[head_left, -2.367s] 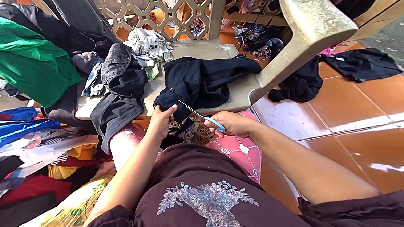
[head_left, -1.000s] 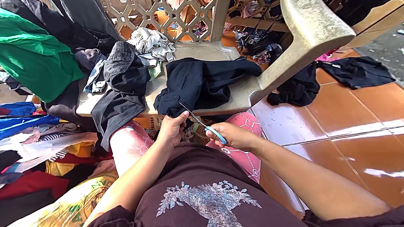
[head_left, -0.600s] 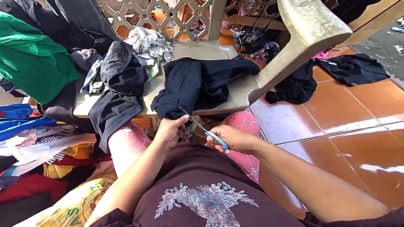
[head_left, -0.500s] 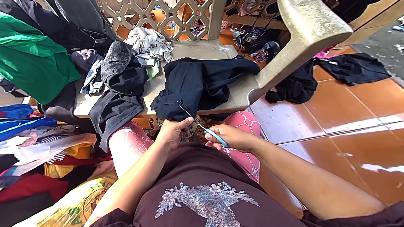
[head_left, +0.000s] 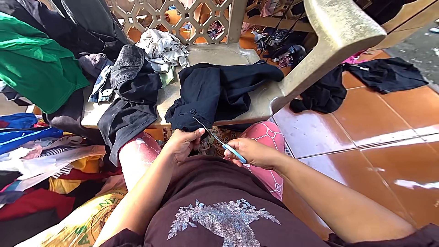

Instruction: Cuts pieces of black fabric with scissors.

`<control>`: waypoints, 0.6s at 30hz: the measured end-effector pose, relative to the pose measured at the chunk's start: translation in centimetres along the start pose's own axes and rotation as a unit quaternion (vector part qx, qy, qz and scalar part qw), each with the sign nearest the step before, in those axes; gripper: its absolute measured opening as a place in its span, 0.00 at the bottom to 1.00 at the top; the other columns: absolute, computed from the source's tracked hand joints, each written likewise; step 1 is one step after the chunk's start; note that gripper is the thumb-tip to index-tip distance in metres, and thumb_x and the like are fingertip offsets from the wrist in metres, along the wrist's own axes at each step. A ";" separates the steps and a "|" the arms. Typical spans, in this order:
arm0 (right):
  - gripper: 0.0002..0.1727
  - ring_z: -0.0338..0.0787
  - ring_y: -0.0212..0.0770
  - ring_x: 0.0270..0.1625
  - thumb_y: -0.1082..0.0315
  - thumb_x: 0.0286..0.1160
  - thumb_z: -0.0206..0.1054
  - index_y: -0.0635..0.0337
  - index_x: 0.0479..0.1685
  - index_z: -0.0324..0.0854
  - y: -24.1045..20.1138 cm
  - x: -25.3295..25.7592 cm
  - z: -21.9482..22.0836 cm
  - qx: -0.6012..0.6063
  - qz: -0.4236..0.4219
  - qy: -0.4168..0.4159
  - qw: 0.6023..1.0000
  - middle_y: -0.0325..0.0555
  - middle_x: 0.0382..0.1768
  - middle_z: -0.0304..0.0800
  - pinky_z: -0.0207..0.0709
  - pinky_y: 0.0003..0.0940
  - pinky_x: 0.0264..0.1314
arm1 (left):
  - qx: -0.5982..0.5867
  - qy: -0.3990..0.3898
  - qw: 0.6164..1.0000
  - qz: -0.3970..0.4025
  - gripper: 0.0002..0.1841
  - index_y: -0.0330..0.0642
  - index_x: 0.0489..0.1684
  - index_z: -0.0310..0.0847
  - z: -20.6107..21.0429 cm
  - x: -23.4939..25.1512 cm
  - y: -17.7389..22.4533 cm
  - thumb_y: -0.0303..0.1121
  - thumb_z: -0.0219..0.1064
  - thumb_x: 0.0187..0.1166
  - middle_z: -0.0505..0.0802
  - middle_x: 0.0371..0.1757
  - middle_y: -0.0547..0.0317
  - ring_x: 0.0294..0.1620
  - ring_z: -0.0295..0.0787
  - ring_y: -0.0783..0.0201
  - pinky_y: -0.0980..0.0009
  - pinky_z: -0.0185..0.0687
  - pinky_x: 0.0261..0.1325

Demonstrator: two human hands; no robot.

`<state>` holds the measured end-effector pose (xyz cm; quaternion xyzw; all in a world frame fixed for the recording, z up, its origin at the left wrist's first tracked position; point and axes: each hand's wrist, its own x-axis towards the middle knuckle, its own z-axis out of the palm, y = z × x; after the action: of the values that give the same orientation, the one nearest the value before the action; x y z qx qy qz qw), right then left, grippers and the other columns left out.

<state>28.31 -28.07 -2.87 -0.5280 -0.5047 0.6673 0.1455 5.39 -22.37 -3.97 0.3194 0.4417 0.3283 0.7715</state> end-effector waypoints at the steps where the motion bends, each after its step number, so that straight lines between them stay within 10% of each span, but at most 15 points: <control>1: 0.14 0.75 0.21 0.19 0.58 0.83 0.65 0.53 0.30 0.75 0.0 0.0 0.1 -0.014 0.008 0.004 1.000 0.27 0.17 0.77 0.68 0.16 0.26 | 0.025 0.001 1.000 -0.011 0.03 0.40 0.41 0.78 -0.5 -0.1 0.3 0.21 0.62 0.83 0.87 0.27 0.63 0.26 0.84 0.72 0.78 0.84 0.38; 5: 0.15 0.75 0.21 0.21 0.52 0.81 0.65 0.53 0.33 0.74 0.4 -0.2 0.5 -0.039 0.007 -0.012 0.999 0.26 0.19 0.76 0.68 0.18 0.28 | 0.078 0.093 0.991 0.047 0.07 0.38 0.51 0.75 -1.5 0.1 0.5 0.33 0.59 0.89 0.86 0.32 0.62 0.26 0.81 0.74 0.80 0.80 0.34; 8: 0.15 0.76 0.20 0.22 0.51 0.79 0.65 0.52 0.34 0.74 0.9 -0.5 0.9 -0.019 -0.012 -0.012 1.000 0.25 0.19 0.76 0.70 0.17 0.30 | 0.030 0.123 0.978 0.165 0.12 0.31 0.64 0.72 -1.7 0.9 0.0 0.23 0.57 0.87 0.89 0.49 0.52 0.48 0.88 0.68 0.70 0.84 0.58; 13: 0.13 0.77 0.18 0.21 0.51 0.74 0.66 0.49 0.34 0.74 1.7 -1.0 1.6 0.040 -0.040 -0.001 0.998 0.22 0.18 0.77 0.70 0.15 0.29 | -0.026 0.075 0.976 0.203 0.19 0.35 0.54 0.74 -2.1 2.3 0.8 0.11 0.50 0.68 0.90 0.45 0.54 0.48 0.89 0.65 0.64 0.85 0.56; 18: 0.20 0.79 0.18 0.22 0.41 0.65 0.73 0.46 0.36 0.76 1.5 -1.3 1.6 0.099 -0.112 0.038 0.988 0.20 0.20 0.79 0.72 0.14 0.29 | -0.094 0.028 0.979 0.177 0.15 0.43 0.68 0.68 -1.1 3.2 2.8 0.36 0.43 0.93 0.90 0.52 0.55 0.54 0.89 0.62 0.60 0.84 0.62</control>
<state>27.95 -30.56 -3.47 -0.4762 -0.4859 0.6729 0.2905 5.08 -18.00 -3.73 0.3095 0.3665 0.5086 0.7150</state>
